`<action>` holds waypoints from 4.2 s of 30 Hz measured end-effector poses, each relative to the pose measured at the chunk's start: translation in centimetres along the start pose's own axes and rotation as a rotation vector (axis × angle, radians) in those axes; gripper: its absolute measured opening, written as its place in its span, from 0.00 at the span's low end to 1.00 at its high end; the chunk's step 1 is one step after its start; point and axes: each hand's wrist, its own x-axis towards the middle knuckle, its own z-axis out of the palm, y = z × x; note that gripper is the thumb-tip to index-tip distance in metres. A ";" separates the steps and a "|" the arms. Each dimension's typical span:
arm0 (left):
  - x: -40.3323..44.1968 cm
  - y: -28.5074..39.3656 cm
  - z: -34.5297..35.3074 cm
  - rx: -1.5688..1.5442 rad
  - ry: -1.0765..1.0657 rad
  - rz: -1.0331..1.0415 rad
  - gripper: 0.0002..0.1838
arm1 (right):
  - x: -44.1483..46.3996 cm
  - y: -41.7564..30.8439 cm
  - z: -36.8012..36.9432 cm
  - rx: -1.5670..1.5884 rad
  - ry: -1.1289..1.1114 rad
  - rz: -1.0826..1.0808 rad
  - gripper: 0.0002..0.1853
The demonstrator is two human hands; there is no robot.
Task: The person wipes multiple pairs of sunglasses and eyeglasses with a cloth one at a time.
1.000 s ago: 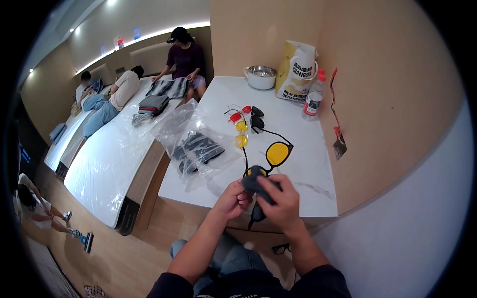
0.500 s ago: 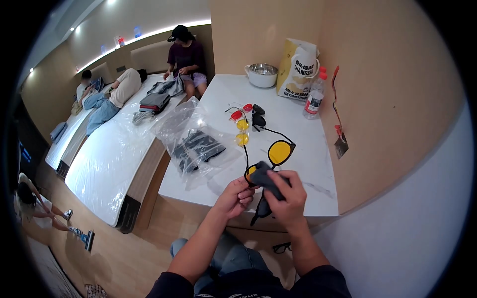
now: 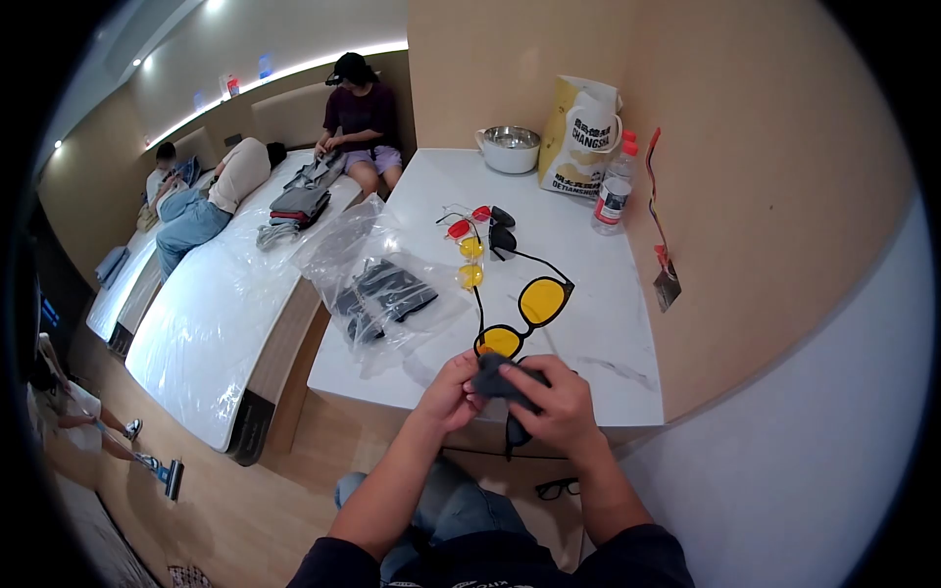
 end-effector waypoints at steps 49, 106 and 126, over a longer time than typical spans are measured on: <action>-1.2 2.9 1.7 0.895 0.484 0.401 0.06 | 8.1 11.4 -3.1 0.725 -0.587 0.789 0.30; -1.0 3.7 2.0 1.015 0.503 0.218 0.08 | 8.0 9.8 -2.2 0.717 -0.406 0.527 0.13; -7.4 5.8 1.6 2.054 1.190 1.190 0.18 | 6.7 7.6 6.3 0.825 -0.398 0.923 0.07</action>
